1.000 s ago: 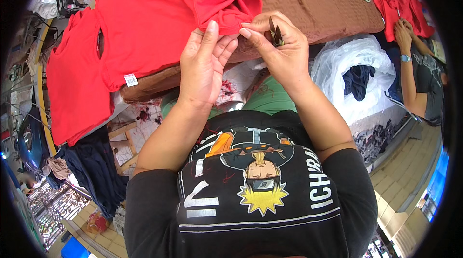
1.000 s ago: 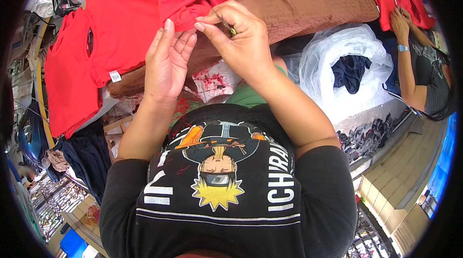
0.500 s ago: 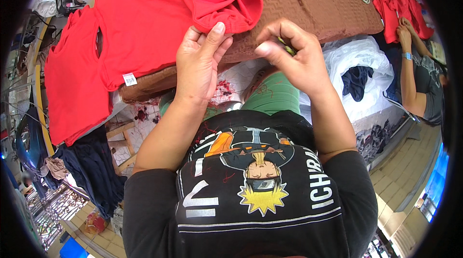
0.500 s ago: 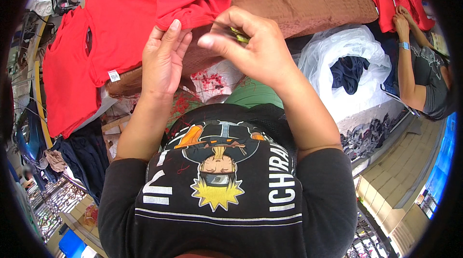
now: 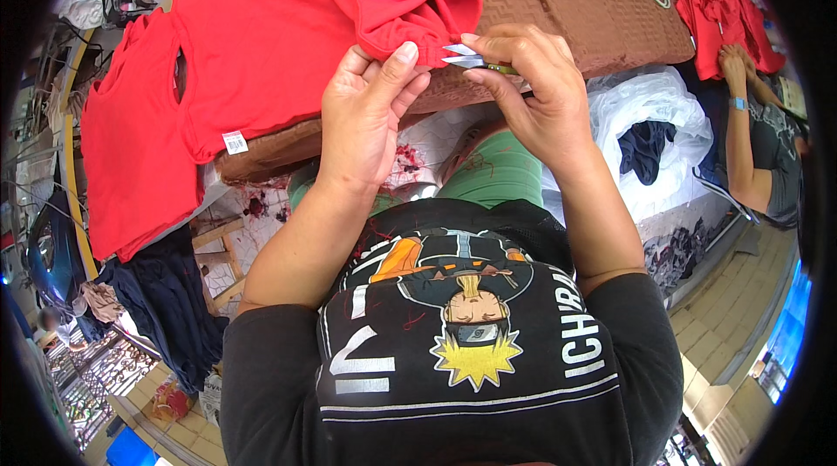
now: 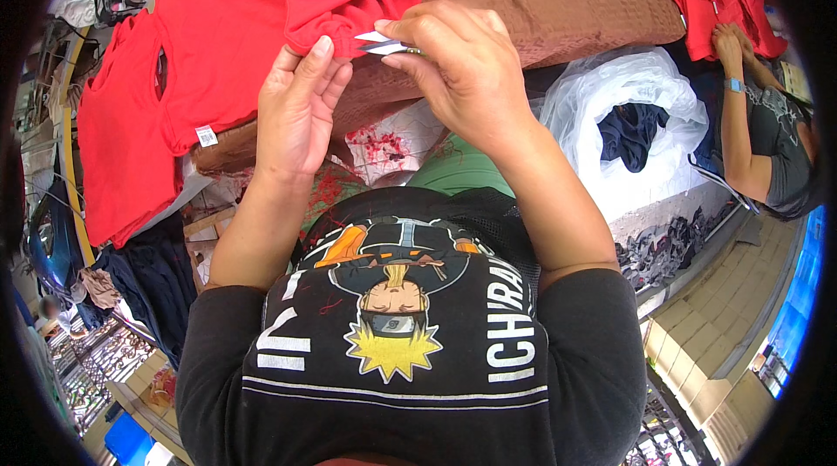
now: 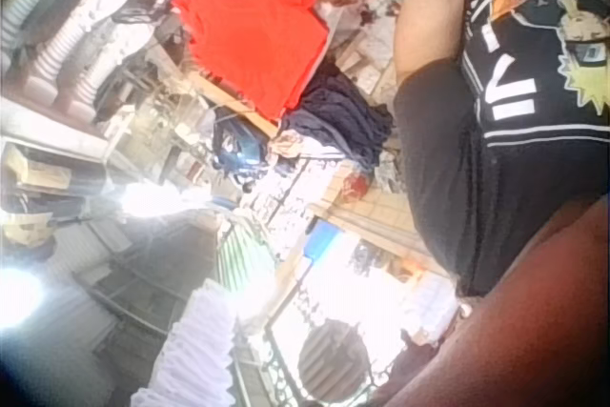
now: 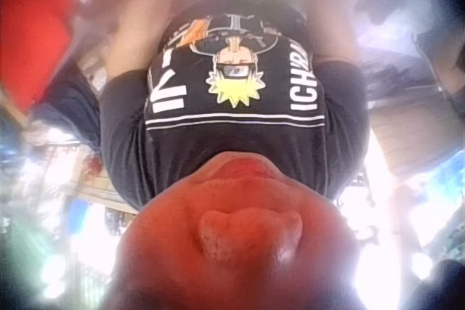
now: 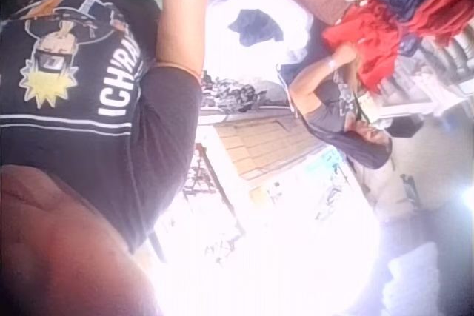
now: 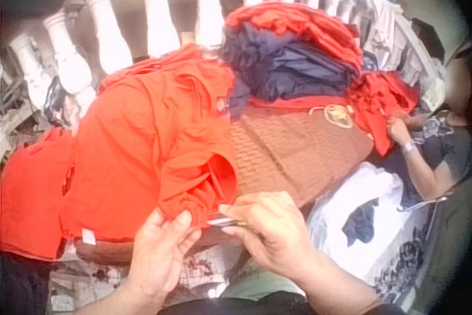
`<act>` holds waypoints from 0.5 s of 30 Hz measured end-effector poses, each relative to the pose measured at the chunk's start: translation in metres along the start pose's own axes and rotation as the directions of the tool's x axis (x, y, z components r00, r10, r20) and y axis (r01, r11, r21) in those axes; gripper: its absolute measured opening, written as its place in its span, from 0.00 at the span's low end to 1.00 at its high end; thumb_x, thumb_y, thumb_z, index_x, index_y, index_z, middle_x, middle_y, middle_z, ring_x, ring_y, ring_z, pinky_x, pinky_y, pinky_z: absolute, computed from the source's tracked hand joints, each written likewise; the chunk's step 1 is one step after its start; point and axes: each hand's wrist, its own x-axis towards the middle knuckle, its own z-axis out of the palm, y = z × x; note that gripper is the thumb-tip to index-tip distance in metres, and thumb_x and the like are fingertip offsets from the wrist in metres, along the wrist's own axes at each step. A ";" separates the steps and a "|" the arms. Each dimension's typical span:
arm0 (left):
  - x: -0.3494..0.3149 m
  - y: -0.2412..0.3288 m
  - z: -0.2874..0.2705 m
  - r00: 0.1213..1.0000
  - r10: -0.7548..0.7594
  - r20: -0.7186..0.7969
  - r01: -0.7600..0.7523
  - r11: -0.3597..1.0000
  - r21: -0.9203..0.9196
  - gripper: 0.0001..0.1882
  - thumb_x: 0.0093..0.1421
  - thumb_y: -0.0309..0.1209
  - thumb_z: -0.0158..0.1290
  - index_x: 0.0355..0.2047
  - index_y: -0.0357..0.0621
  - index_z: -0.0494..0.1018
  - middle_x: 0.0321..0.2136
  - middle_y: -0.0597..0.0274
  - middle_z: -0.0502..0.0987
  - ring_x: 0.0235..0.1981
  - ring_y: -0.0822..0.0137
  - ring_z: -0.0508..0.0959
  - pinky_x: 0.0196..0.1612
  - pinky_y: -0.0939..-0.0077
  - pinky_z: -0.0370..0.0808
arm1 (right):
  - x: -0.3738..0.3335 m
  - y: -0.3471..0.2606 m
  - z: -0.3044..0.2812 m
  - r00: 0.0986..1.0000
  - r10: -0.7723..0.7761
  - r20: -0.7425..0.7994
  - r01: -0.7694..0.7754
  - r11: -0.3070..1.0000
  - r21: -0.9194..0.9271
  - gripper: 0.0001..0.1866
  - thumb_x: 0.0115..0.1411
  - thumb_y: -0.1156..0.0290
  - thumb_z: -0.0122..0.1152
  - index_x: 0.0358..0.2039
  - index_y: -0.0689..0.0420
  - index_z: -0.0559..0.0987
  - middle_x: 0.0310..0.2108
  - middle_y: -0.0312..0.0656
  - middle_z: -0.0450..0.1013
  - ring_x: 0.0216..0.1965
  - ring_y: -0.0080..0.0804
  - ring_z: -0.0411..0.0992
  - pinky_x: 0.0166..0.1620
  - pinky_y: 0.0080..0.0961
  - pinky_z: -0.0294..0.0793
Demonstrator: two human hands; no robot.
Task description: The person trims loose threads from red garments using a pair of shears, handling the hems and necklines of several items sequentially.
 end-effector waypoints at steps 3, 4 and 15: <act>0.000 0.000 0.001 1.000 0.001 0.001 -0.001 1.000 0.018 0.13 0.58 0.27 0.57 0.43 0.41 0.69 0.38 0.63 0.77 0.36 0.74 0.78 0.42 0.80 0.77 | 0.000 -0.001 0.001 1.000 0.003 -0.002 -0.003 1.000 0.011 0.12 0.48 0.71 0.65 0.35 0.53 0.79 0.32 0.35 0.74 0.36 0.33 0.72 0.37 0.28 0.62; -0.001 0.000 0.001 1.000 0.006 0.003 -0.006 1.000 0.019 0.13 0.58 0.27 0.57 0.43 0.40 0.69 0.38 0.62 0.77 0.36 0.74 0.78 0.42 0.80 0.77 | 0.000 -0.002 0.002 1.000 0.000 0.000 0.000 1.000 0.014 0.12 0.48 0.71 0.65 0.35 0.53 0.79 0.32 0.35 0.74 0.36 0.33 0.72 0.37 0.28 0.62; -0.001 -0.001 0.002 1.000 0.017 0.014 -0.017 1.000 0.018 0.14 0.58 0.26 0.57 0.44 0.40 0.69 0.38 0.62 0.77 0.36 0.74 0.78 0.42 0.79 0.77 | 0.000 0.000 -0.001 1.000 -0.013 -0.026 0.013 1.000 -0.022 0.10 0.47 0.72 0.65 0.33 0.52 0.79 0.30 0.34 0.74 0.34 0.33 0.72 0.38 0.27 0.62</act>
